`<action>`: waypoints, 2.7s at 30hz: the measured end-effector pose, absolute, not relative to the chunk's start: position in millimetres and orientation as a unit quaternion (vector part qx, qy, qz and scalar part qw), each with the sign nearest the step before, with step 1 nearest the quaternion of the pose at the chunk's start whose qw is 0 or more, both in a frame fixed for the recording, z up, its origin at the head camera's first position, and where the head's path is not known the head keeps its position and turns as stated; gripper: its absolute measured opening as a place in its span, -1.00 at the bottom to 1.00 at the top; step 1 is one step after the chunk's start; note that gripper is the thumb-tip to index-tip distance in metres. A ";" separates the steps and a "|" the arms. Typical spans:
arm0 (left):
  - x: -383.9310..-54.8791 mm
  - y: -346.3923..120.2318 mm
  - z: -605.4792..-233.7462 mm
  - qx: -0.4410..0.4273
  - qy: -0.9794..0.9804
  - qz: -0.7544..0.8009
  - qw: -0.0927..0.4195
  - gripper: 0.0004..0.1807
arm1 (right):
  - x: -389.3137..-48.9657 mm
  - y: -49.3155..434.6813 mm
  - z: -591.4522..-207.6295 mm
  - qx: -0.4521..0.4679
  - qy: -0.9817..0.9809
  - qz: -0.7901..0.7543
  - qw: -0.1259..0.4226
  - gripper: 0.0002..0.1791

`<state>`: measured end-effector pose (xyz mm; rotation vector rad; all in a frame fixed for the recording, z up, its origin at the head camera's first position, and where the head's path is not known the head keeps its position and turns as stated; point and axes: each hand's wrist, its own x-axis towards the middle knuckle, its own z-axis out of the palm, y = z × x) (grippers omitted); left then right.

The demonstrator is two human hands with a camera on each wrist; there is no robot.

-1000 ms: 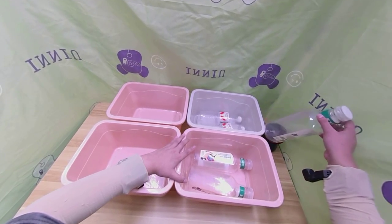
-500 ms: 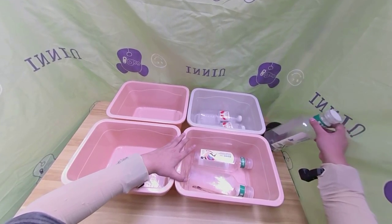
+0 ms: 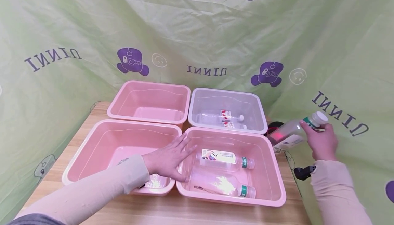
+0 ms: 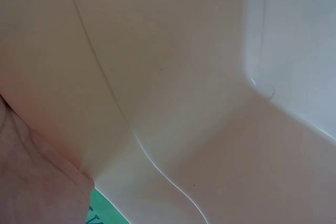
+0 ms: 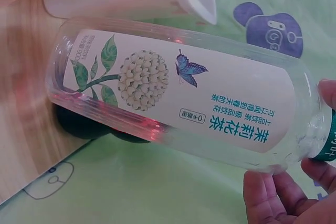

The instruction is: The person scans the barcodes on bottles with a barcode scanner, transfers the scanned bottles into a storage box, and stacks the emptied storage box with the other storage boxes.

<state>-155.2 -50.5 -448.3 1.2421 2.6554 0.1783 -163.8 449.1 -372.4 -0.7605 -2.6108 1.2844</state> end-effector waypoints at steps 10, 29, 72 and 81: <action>-154.6 -51.3 -447.4 0.418 0.901 0.057 0.106 0.21 | -168.3 445.8 -390.8 -0.221 -0.887 0.402 0.057 0.13; -154.9 -52.7 -449.0 0.419 0.900 0.059 0.107 0.18 | -164.2 415.7 -324.9 -0.183 -0.930 0.288 0.136 -0.09; -153.5 -51.8 -446.1 0.422 0.899 0.057 0.105 0.17 | -238.0 287.3 -335.5 -0.135 -0.578 0.804 0.040 -0.73; -153.8 -52.1 -443.8 0.420 0.900 0.050 0.104 0.17 | -252.2 244.1 -350.0 -0.163 -0.554 0.816 0.000 -0.72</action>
